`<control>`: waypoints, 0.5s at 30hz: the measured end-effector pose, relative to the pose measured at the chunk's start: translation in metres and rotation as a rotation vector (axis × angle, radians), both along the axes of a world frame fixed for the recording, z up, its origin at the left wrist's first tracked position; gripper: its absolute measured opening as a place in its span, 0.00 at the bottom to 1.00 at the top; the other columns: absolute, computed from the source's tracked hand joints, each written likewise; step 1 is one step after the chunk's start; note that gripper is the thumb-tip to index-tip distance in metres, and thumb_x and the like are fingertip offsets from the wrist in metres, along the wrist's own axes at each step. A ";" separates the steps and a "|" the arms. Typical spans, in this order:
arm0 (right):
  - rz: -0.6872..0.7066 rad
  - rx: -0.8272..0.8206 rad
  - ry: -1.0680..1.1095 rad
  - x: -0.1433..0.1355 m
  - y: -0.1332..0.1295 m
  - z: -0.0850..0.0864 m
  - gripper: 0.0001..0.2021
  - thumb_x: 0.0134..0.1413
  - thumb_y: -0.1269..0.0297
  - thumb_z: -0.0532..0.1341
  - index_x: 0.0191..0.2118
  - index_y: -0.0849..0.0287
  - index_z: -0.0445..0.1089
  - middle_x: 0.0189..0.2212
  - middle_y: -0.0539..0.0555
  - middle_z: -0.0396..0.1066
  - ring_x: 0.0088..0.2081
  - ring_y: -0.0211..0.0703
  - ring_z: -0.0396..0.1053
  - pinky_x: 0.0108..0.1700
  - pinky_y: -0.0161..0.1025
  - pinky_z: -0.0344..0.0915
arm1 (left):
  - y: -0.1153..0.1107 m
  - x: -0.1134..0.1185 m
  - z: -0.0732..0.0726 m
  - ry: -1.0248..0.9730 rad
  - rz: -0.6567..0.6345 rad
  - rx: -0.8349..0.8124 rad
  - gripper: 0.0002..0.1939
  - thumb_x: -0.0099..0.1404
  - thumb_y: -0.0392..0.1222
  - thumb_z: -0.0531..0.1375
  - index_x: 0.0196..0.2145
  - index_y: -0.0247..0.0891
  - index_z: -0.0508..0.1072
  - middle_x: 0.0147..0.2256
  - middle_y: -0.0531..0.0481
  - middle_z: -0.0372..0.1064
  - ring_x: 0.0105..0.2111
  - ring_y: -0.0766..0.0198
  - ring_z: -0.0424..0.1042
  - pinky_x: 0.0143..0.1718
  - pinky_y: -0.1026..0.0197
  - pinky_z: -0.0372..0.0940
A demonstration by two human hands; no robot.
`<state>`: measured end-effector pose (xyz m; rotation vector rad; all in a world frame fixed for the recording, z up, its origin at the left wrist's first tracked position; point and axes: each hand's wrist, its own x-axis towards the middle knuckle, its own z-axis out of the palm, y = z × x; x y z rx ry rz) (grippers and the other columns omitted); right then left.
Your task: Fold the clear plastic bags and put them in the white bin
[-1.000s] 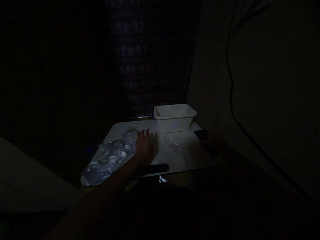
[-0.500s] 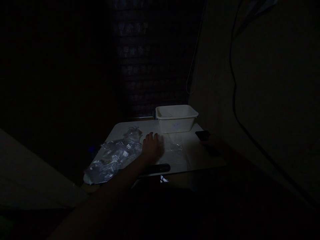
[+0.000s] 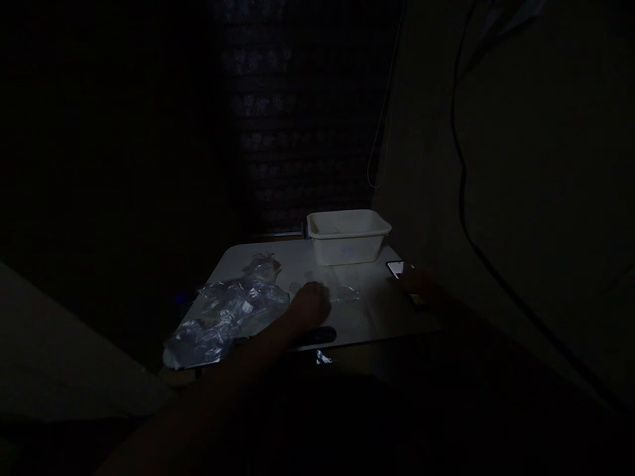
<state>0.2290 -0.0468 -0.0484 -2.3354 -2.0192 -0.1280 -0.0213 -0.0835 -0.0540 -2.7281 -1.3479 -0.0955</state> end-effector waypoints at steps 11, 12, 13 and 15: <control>0.187 0.171 -0.045 -0.049 -0.005 -0.017 0.27 0.45 0.51 0.49 0.49 0.64 0.55 0.44 0.68 0.59 0.46 0.62 0.55 0.41 0.55 0.52 | -0.015 0.015 -0.021 0.050 0.032 -0.112 0.31 0.60 0.50 0.37 0.52 0.21 0.45 0.54 0.31 0.40 0.54 0.52 0.39 0.50 0.54 0.41; 0.145 0.206 -0.029 -0.042 -0.005 -0.022 0.24 0.47 0.53 0.47 0.48 0.63 0.56 0.45 0.68 0.58 0.47 0.64 0.52 0.41 0.59 0.50 | -0.014 0.015 -0.021 0.052 0.039 -0.113 0.31 0.60 0.50 0.37 0.52 0.21 0.45 0.54 0.31 0.40 0.54 0.52 0.39 0.50 0.54 0.41; 0.141 0.228 -0.008 -0.035 -0.004 -0.026 0.22 0.49 0.55 0.45 0.48 0.62 0.58 0.46 0.67 0.57 0.49 0.65 0.50 0.42 0.62 0.47 | -0.014 0.015 -0.021 0.054 0.044 -0.112 0.31 0.60 0.51 0.36 0.52 0.21 0.46 0.54 0.30 0.40 0.54 0.51 0.39 0.50 0.54 0.41; 0.257 0.225 0.023 -0.022 -0.001 -0.031 0.19 0.50 0.59 0.44 0.46 0.59 0.59 0.47 0.64 0.57 0.50 0.64 0.49 0.43 0.62 0.46 | -0.014 0.015 -0.022 0.055 0.045 -0.105 0.31 0.60 0.51 0.36 0.52 0.21 0.47 0.54 0.30 0.40 0.54 0.51 0.38 0.51 0.54 0.41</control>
